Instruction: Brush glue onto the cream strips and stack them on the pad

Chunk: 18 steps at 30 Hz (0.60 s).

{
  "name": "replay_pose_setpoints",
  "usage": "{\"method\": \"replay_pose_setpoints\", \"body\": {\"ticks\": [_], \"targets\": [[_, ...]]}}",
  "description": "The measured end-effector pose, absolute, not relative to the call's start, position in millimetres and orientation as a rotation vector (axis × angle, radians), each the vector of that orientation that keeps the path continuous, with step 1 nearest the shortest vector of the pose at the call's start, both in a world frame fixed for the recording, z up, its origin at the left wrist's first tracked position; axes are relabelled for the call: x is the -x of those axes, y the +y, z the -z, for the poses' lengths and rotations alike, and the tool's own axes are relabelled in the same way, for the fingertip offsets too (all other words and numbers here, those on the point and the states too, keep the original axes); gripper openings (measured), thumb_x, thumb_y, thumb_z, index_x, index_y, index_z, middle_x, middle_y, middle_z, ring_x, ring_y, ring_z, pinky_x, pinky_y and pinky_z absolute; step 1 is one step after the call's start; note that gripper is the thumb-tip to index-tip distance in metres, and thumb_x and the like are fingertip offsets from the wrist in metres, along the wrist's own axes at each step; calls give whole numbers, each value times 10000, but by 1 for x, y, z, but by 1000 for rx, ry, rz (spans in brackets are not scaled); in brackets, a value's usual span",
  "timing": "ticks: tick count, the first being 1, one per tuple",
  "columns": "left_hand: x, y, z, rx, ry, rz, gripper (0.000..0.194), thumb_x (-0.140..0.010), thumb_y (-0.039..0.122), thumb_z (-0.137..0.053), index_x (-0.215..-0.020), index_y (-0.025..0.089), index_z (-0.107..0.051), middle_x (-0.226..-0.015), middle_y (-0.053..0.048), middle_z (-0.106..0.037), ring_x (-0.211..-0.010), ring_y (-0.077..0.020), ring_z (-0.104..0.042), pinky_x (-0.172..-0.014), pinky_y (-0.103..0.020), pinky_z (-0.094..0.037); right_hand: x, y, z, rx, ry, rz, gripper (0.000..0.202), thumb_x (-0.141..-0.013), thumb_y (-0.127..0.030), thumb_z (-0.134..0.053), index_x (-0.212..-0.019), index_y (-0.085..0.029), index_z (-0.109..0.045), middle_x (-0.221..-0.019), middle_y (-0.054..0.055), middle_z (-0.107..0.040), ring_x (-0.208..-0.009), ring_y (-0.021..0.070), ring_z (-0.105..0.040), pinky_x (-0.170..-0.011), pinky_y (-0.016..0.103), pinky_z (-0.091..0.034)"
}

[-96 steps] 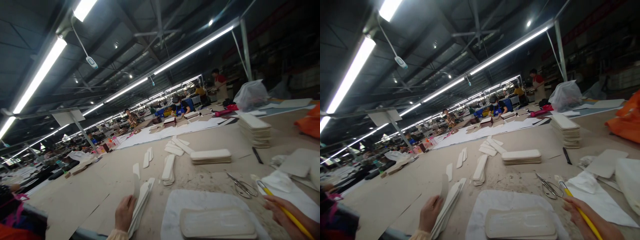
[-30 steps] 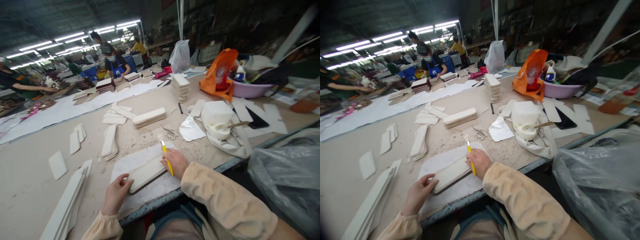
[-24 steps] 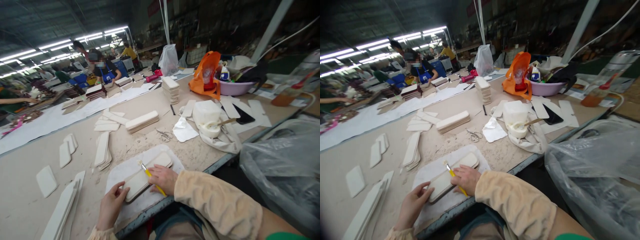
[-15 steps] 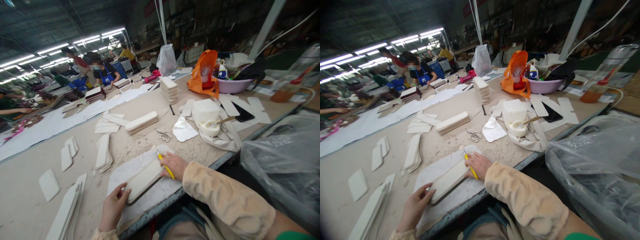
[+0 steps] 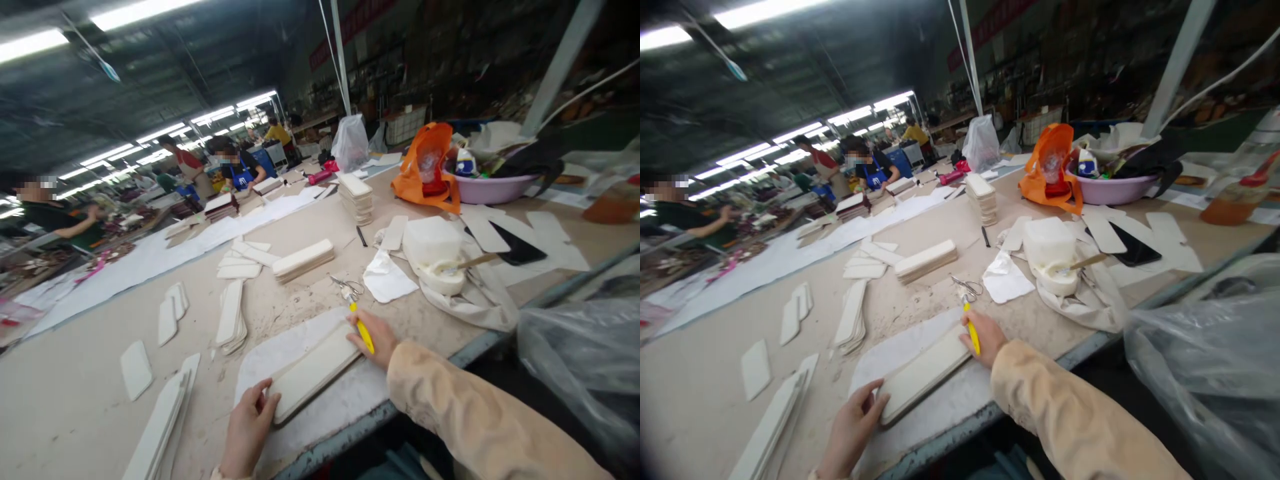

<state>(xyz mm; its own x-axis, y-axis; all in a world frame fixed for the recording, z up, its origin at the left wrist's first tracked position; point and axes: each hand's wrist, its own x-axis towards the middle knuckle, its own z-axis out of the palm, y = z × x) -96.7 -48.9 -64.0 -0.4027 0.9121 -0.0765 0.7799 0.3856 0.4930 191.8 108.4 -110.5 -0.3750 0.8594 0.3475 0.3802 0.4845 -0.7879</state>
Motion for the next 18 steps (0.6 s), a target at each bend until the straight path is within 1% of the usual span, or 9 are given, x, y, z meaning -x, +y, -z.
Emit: {"method": "replay_pose_setpoints", "body": {"ticks": [2,4,6,9,11,12,15,17,18], "targets": [[102,-51,72,-1602,2320,-614,431,-754,495,-566,-987,163,-710,-741,-66,-651,-698,-242,-643,-709,-388,-529,-189,107,110,951,-1898,-792,170,-785,-226,-559,-905,-253,-441,-905,35,-622,-879,215,-622,-790,375,-509],[108,-48,82,-1739,2308,-738,365,-723,425,-620,-982,190,-729,-923,-121,-697,-900,-280,-669,-852,-408,-533,-185,107,109,892,-1828,-819,176,-788,-241,-576,-887,-268,-434,-898,20,-622,-836,205,-627,-760,364,-521],[112,-40,87,-1827,2280,-822,412,-684,402,-670,-1043,207,-725,-1101,-149,-687,-1068,-310,-637,-953,-416,-507,-181,106,105,864,-1760,-932,173,-798,-272,-593,-858,-275,-431,-900,12,-630,-756,192,-627,-704,350,-533],[104,-23,77,-1892,2116,-757,560,-664,445,-698,-1173,212,-675,-1237,-156,-644,-1170,-327,-588,-1006,-424,-479,-180,104,91,772,-1627,-1156,224,-799,-330,-627,-822,-278,-411,-921,18,-634,-757,198,-641,-678,345,-550],[89,-12,61,-1871,1996,-686,593,-681,468,-680,-1219,221,-646,-1207,-141,-664,-1146,-316,-599,-1004,-417,-472,-183,102,79,690,-1551,-1282,266,-797,-363,-643,-820,-279,-391,-912,19,-622,-779,205,-642,-675,347,-556],[78,-7,52,-1836,1952,-661,560,-692,466,-667,-1201,233,-655,-1151,-124,-691,-1099,-302,-620,-980,-402,-483,-186,102,73,659,-1529,-1335,280,-796,-377,-647,-824,-280,-385,-901,19,-614,-776,204,-637,-671,348,-557],[45,2,28,-1679,1857,-612,321,-723,420,-620,-958,234,-734,-841,-62,-724,-822,-233,-646,-772,-323,-524,-196,103,57,654,-1484,-1414,310,-797,-414,-649,-837,-272,-376,-876,19,-591,-732,192,-612,-638,339,-547],[23,3,18,-1578,1827,-627,218,-721,383,-601,-778,205,-715,-684,-35,-664,-674,-192,-579,-622,-284,-474,-204,106,49,698,-1453,-1415,330,-795,-430,-652,-843,-262,-373,-881,21,-586,-735,182,-603,-638,323,-534],[12,2,14,-1529,1820,-651,197,-720,368,-593,-735,199,-692,-653,-25,-637,-644,-180,-547,-587,-275,-443,-208,107,46,720,-1428,-1406,340,-792,-437,-655,-846,-257,-371,-883,18,-585,-739,176,-599,-643,313,-526]]}}
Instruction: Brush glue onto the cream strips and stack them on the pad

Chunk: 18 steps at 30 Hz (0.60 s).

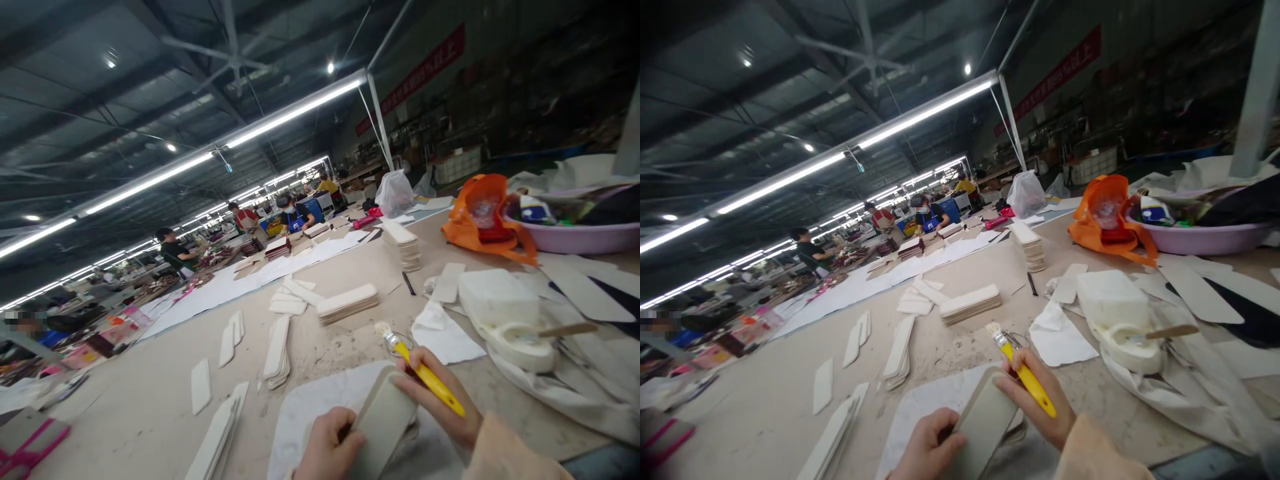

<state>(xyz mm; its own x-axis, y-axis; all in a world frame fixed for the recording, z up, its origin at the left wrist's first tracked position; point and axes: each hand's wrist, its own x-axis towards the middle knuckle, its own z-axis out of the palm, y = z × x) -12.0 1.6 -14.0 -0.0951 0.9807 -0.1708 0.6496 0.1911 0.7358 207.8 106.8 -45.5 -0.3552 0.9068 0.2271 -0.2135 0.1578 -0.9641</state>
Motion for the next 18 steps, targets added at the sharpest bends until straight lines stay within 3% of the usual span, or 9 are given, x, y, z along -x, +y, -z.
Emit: {"method": "replay_pose_setpoints", "body": {"ticks": [4,11,18], "targets": [[-25,-6,8,-1384,1836,-754,198,-759,380,-545,-720,205,-630,-671,-1,-603,-667,-170,-519,-599,-262,-404,-220,112,36,718,-1332,-1390,398,-738,-458,-693,-842,-242,-375,-829,-18,-564,-705,141,-557,-642,275,-480],[-63,-5,24,-1298,1773,-766,294,-822,475,-490,-820,217,-631,-735,-3,-645,-750,-198,-559,-668,-280,-448,-240,125,36,628,-1278,-1452,395,-704,-409,-724,-836,-234,-396,-706,-75,-485,-586,89,-435,-557,220,-362],[-81,-3,27,-1338,1771,-760,278,-848,448,-483,-897,232,-651,-777,-6,-658,-768,-204,-582,-677,-290,-464,-258,129,32,618,-1287,-1421,391,-692,-398,-735,-825,-229,-409,-711,-70,-514,-621,99,-460,-591,230,-377]]}}
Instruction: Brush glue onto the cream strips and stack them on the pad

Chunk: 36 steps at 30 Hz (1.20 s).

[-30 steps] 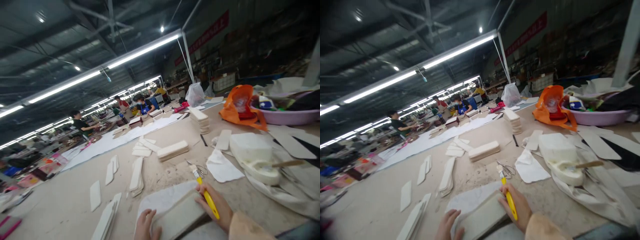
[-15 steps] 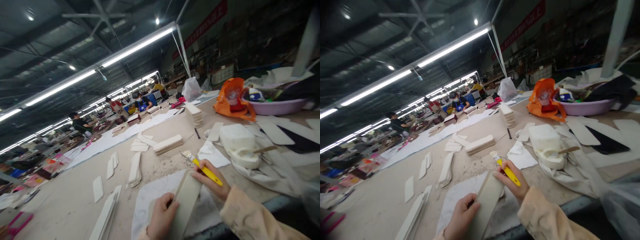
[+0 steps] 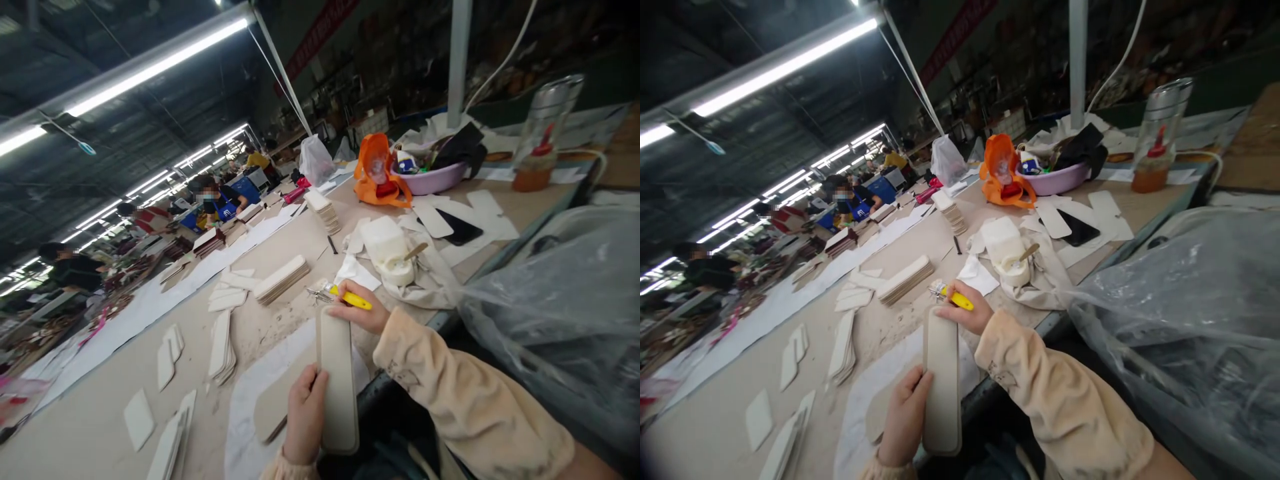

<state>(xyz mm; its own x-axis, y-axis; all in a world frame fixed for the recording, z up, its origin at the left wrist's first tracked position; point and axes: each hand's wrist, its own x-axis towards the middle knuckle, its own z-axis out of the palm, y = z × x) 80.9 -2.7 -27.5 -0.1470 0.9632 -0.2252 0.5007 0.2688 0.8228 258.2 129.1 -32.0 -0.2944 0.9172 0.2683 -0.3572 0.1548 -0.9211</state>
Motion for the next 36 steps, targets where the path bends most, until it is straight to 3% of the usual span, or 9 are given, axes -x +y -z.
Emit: {"method": "replay_pose_setpoints", "body": {"ticks": [18,28,36], "targets": [[-92,-5,29,-1352,1752,-832,257,-832,417,-543,-737,181,-577,-715,-8,-568,-732,-187,-524,-689,-279,-400,-262,136,40,627,-1329,-1419,391,-678,-382,-767,-802,-224,-431,-676,-64,-509,-605,104,-422,-578,246,-341],[-90,-8,34,-1082,1530,-961,278,-834,379,-595,-970,156,-689,-795,-23,-682,-753,-178,-574,-690,-255,-424,-256,138,47,675,-1352,-1375,400,-673,-424,-760,-805,-225,-440,-663,-70,-489,-573,99,-415,-555,245,-329],[-90,-19,38,-809,1286,-883,298,-730,239,-663,-996,113,-710,-790,-59,-735,-692,-182,-639,-645,-265,-470,-263,148,55,767,-1345,-1269,388,-668,-424,-746,-819,-235,-443,-656,-75,-478,-588,112,-418,-578,253,-335]]}}
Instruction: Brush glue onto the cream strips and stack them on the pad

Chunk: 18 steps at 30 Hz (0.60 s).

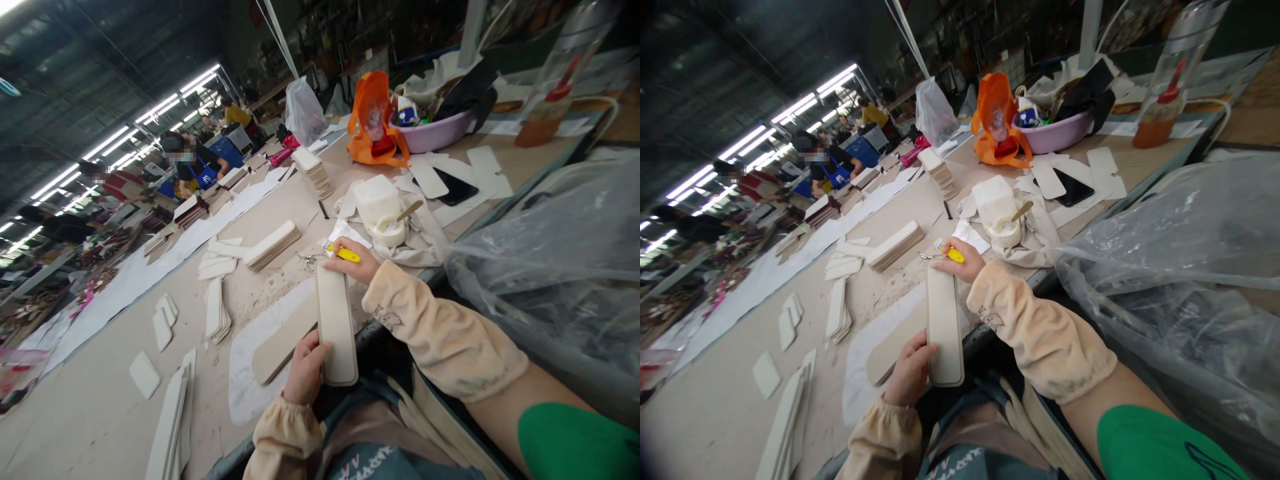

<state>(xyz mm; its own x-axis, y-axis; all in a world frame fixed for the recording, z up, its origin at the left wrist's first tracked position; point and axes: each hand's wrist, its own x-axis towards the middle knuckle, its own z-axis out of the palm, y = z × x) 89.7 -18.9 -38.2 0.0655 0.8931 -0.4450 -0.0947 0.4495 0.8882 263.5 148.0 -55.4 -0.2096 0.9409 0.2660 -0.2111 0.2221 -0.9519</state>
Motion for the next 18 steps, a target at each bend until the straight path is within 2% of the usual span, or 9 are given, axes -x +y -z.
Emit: {"method": "replay_pose_setpoints", "body": {"ticks": [5,18], "targets": [[-91,-30,45,-759,1221,-875,356,-759,225,-638,-1100,132,-682,-930,-80,-748,-816,-208,-668,-721,-285,-495,-266,150,58,783,-1376,-1245,384,-664,-426,-741,-816,-230,-447,-697,-62,-516,-620,119,-446,-607,261,-350],[-93,-32,52,-672,1250,-889,326,-713,195,-647,-1021,112,-713,-928,-91,-750,-897,-245,-670,-792,-325,-509,-267,148,57,839,-1427,-1218,383,-664,-452,-731,-819,-233,-458,-669,-64,-482,-612,122,-423,-603,261,-340]]}}
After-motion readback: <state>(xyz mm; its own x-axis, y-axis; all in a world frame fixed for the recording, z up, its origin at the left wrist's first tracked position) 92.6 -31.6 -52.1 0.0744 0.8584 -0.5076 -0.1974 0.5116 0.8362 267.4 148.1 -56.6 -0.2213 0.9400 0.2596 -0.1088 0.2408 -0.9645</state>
